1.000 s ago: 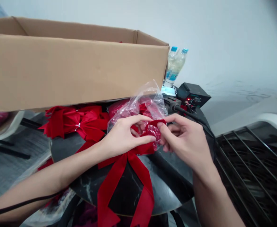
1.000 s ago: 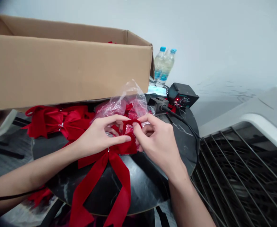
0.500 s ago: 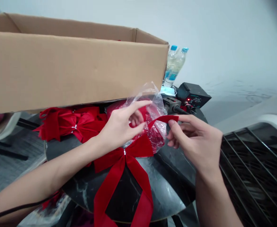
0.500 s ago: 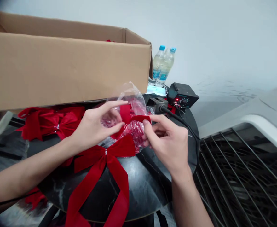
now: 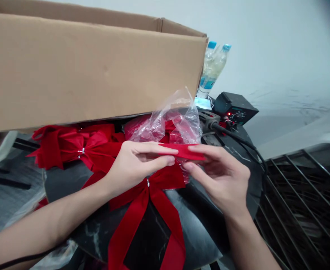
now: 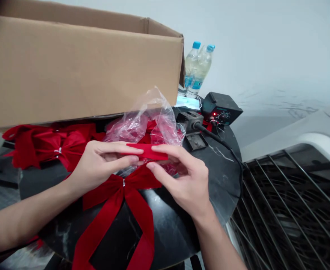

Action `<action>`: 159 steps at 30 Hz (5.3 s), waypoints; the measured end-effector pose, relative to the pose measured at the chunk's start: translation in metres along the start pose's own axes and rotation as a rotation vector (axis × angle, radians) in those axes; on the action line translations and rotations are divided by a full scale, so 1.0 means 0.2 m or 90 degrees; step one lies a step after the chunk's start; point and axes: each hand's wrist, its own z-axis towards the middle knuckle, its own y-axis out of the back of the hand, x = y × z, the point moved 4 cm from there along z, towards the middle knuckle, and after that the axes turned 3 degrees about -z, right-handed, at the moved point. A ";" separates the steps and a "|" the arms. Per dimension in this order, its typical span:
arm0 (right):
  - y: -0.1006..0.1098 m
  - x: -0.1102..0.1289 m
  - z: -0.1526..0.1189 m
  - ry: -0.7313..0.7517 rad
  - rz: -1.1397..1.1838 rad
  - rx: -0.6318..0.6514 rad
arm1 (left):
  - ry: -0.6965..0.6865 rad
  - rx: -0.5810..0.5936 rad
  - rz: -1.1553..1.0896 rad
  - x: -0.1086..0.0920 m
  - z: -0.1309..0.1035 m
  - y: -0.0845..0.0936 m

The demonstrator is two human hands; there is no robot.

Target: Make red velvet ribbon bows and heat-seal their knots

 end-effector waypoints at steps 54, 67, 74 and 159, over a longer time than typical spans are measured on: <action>-0.04 0.18 -0.06 -0.019 -0.307 0.370 | 0.058 0.212 0.394 -0.11 -0.11 0.03; -0.21 0.11 -0.54 -0.261 -0.228 0.327 | -0.058 0.191 0.761 0.07 -0.32 0.06; -0.07 0.20 -0.44 -0.187 -0.196 0.394 | 0.145 0.259 0.400 -0.05 -0.27 0.08; -0.24 0.08 -0.42 -0.387 0.121 -0.047 | 0.034 -0.143 0.099 0.10 -0.34 -0.04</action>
